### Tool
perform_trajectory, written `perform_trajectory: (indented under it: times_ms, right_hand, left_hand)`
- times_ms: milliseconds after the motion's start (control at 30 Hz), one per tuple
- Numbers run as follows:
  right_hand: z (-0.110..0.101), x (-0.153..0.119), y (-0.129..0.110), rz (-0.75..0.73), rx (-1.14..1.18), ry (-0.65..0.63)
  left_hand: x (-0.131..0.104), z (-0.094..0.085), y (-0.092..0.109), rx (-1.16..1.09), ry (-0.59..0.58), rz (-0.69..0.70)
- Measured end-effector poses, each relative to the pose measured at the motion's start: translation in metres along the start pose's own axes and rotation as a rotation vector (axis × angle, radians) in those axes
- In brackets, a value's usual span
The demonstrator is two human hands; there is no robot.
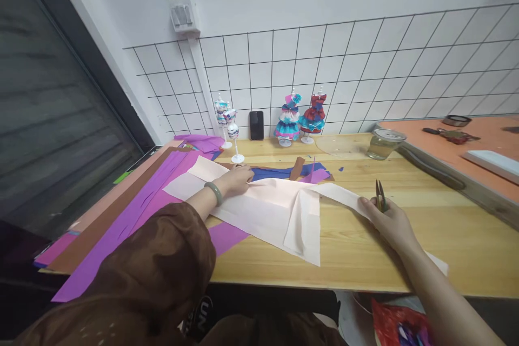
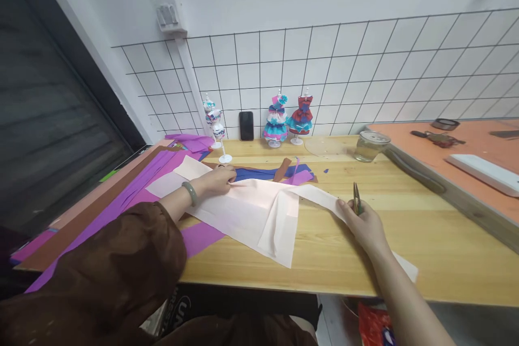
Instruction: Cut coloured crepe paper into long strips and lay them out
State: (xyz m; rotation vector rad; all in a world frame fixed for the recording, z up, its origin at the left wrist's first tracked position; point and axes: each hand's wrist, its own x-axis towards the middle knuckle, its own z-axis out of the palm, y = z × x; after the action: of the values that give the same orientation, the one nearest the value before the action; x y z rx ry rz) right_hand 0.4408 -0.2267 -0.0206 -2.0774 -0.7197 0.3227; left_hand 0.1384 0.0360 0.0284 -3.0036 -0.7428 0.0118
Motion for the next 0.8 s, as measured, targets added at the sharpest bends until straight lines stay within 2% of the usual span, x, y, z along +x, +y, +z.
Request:
perform_trajectory:
  times_ms: [133, 233, 300, 367, 500, 600, 700, 800]
  right_hand:
    - [0.000, 0.000, 0.002, 0.004, 0.029, 0.000]
    - [-0.001, 0.000, 0.003, 0.016, 0.045, -0.009]
    - [-0.001, 0.000, 0.003, 0.025, 0.080, -0.012]
    - [0.000, 0.000, 0.003, 0.022, 0.154, -0.011]
    - [0.000, 0.001, 0.005, 0.008, 0.130, 0.001]
    - [0.000, 0.000, 0.005, 0.005, 0.057, -0.007]
    - [-0.001, -0.002, 0.003, 0.005, 0.014, -0.013]
    - [-0.002, -0.003, 0.001, -0.001, -0.008, -0.017]
  left_hand:
    - [-0.023, -0.026, -0.002, 0.044, 0.039, -0.016]
    - [-0.045, -0.038, 0.003, 0.181, 0.085, 0.041]
    - [-0.061, -0.036, 0.010, 0.251, 0.059, 0.085]
    - [-0.078, -0.027, 0.016, 0.255, -0.005, 0.114]
    - [-0.099, -0.008, 0.019, 0.064, -0.171, 0.149]
    - [-0.095, -0.007, 0.014, -0.074, -0.211, 0.146]
    - [-0.078, -0.010, 0.007, -0.052, -0.181, 0.133]
    - [-0.062, -0.008, -0.002, -0.028, -0.252, 0.069]
